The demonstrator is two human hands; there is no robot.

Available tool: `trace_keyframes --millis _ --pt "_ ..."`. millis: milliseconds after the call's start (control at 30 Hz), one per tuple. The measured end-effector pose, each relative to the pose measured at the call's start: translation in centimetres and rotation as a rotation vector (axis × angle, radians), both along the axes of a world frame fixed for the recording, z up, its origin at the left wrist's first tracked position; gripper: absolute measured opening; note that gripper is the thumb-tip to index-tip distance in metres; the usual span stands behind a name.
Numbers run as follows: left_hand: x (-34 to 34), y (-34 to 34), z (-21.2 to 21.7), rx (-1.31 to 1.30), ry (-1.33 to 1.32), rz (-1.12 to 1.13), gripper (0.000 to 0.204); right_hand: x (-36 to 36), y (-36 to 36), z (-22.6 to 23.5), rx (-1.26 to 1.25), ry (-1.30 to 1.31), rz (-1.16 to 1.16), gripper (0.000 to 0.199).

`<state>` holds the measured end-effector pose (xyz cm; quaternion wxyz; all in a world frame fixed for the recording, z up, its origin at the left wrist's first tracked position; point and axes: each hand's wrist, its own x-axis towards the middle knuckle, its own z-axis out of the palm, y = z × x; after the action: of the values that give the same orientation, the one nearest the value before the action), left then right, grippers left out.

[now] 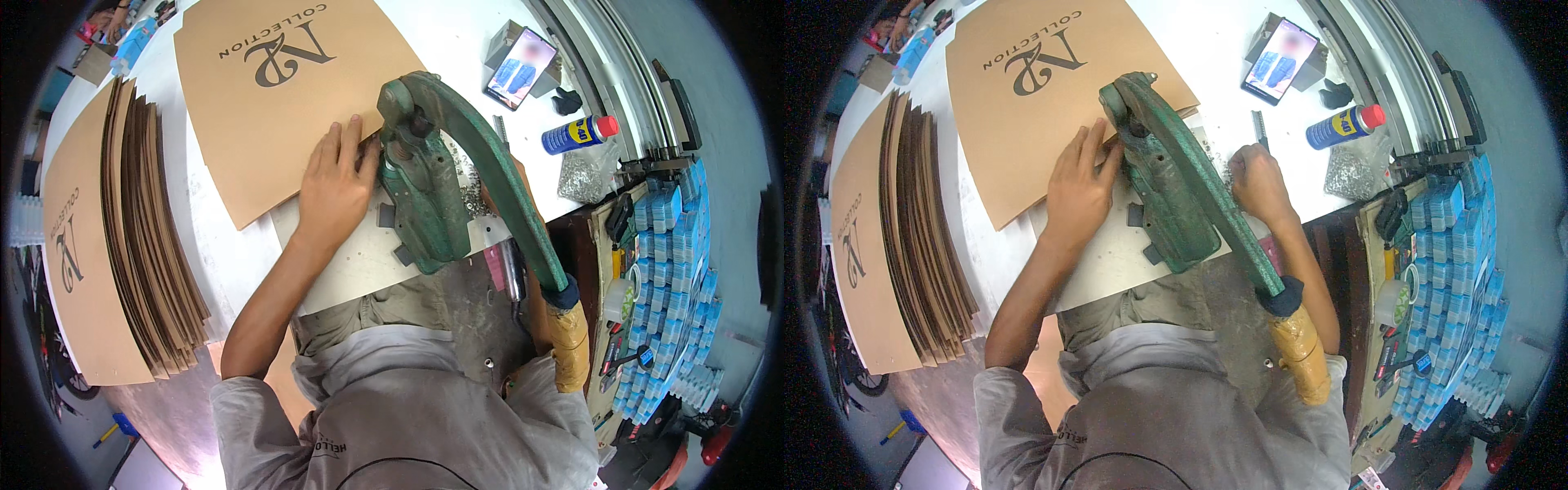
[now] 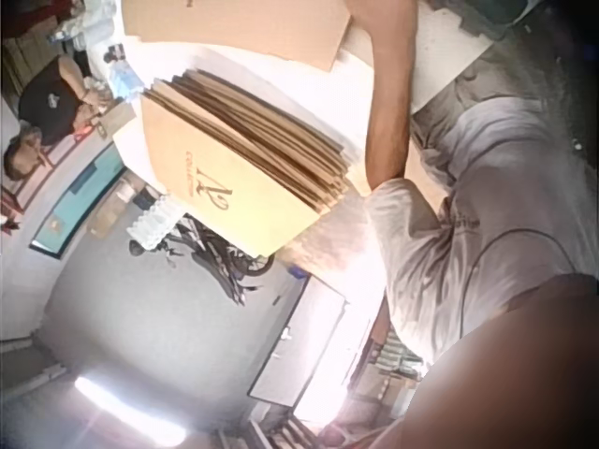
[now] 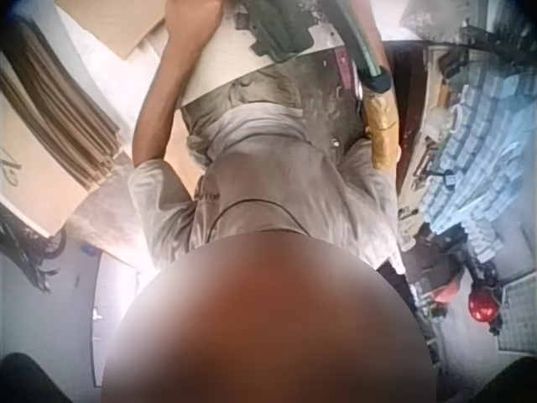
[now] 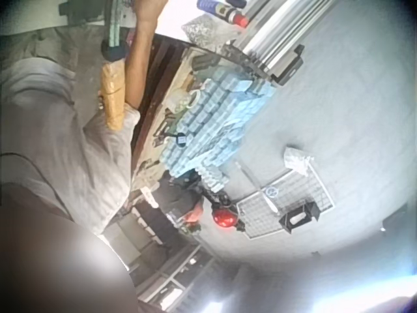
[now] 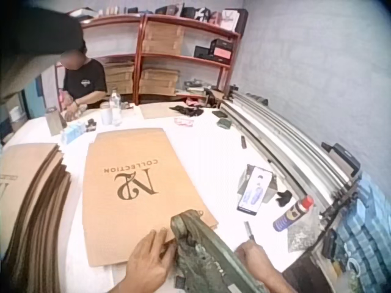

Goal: The person repeatedly places flat cardboard pieces under a green manual hole puncher, presses the handle to punch holes, and stacks the finished pieces. The person also briefly sits on a green stool to gather more cardboard from the floor.

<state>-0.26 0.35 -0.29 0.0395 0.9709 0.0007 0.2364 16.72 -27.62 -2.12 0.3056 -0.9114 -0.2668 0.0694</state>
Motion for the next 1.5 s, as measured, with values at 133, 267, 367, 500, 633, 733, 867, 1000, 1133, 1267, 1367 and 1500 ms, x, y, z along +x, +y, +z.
trace_keyframes --millis 133,267,367,500,633,733,867,1000,1133,1267,1367,1500 --pt "-2.5 2.5 1.6 0.041 0.086 0.027 0.042 -2.1 4.8 3.6 0.108 -0.016 0.061 0.013" --pt "-5.4 3.2 5.0 -0.055 0.173 0.124 0.047 -2.3 4.7 1.1 0.465 0.414 0.147 0.023" --pt "-7.4 5.3 4.8 -0.001 0.249 0.211 0.052 -1.6 6.1 -1.5 0.297 0.266 0.309 0.04" --pt "-6.1 6.9 4.0 -0.015 0.159 0.145 0.063 -2.2 7.9 -1.1 0.416 0.529 0.193 0.07" --pt "-3.0 6.1 2.4 -0.148 0.056 0.061 0.056 -1.9 8.4 2.5 0.218 0.573 0.288 0.068" --pt "-1.2 4.8 2.1 -0.225 0.04 0.015 0.043 -1.7 8.4 3.9 0.27 0.729 0.161 0.058" --pt "1.1 2.6 1.5 -0.361 -0.004 -0.026 0.032 -3.7 10.6 4.7 0.65 0.953 -0.206 0.04" --pt "1.3 0.1 1.8 -0.523 -0.035 0.013 0.029 -4.1 10.8 5.1 0.692 0.963 -0.275 0.034" --pt "-0.1 -1.7 2.3 -0.637 -0.023 0.012 0.026 -4.0 9.3 4.6 0.598 0.885 -0.204 0.025" --pt "0.0 -1.9 1.6 -0.566 -0.034 0.014 0.025 -4.3 8.8 4.8 0.482 0.814 -0.172 0.019" --pt "0.3 -2.1 1.3 -0.561 -0.073 0.005 0.026 -1.8 5.5 6.1 0.082 0.459 0.032 0.025" --pt "-0.5 -1.5 0.5 -0.536 -0.052 0.075 0.025 -4.3 3.4 20.0 0.042 -0.217 0.263 0.044"
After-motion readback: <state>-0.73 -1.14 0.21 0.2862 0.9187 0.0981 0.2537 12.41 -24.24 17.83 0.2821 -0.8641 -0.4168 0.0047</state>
